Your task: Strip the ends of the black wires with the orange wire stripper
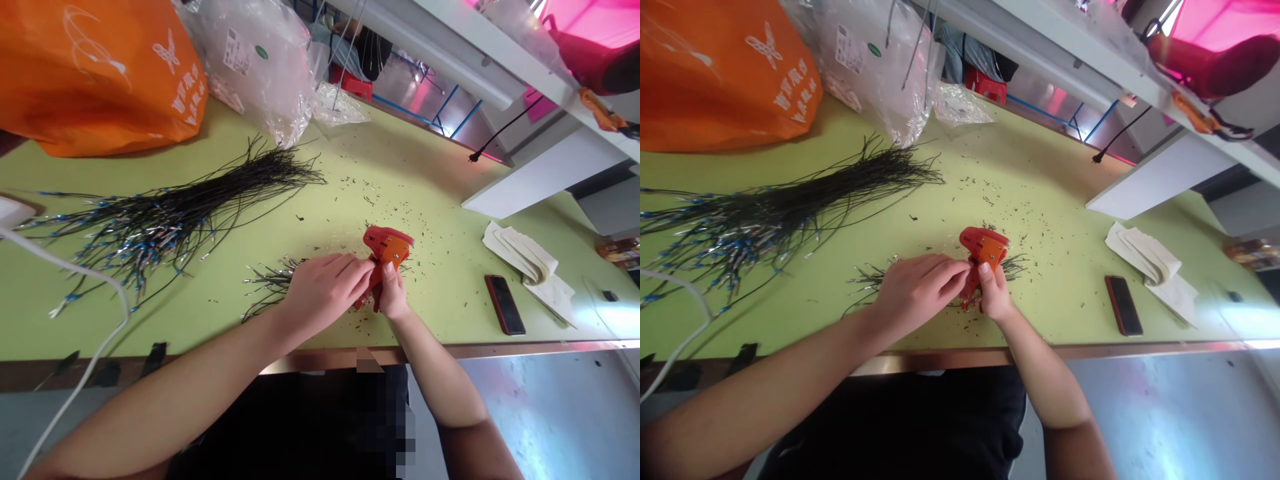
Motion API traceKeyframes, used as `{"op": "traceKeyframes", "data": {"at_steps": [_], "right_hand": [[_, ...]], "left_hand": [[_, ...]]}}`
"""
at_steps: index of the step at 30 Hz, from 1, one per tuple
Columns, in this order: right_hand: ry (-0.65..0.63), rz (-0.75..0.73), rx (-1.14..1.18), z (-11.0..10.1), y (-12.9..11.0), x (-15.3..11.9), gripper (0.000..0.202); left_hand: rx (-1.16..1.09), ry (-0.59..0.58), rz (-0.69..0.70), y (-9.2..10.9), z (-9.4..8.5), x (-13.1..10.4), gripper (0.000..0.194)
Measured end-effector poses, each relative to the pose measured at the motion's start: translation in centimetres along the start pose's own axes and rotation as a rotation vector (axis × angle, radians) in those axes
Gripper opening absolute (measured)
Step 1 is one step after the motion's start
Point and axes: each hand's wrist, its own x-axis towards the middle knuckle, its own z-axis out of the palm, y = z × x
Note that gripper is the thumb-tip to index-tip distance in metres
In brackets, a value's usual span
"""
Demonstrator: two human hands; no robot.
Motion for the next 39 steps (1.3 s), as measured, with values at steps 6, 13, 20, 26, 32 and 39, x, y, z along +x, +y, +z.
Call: {"op": "traceKeyframes", "data": {"at_steps": [6,13,20,26,32,39], "right_hand": [[0.036,-0.034,0.004,0.6,-1.2,0.5,0.063],[0.074,-0.016,0.093,-0.2,-1.8,1.3,0.046],[0.011,-0.016,0.168,-0.8,-1.5,1.5,0.032],[-0.001,-0.010,0.130,-0.8,-1.2,1.9,0.030],[0.096,-0.048,0.253,-1.4,-1.0,2.8,0.028],[0.285,-0.174,0.412,-3.1,-1.2,4.0,0.026]], "left_hand": [[-0.015,0.017,0.004,0.0,0.0,0.1,0.011],[-0.026,0.034,-0.021,-0.4,0.0,0.2,0.009],[-0.026,0.014,-0.049,-0.8,0.6,-0.1,0.006],[-0.035,-0.020,-0.080,-1.4,1.7,-0.7,0.010],[-0.093,-0.107,-0.095,-2.5,2.2,-0.7,0.015],[-0.048,-0.210,-0.058,-5.3,1.6,-0.3,0.026]]}}
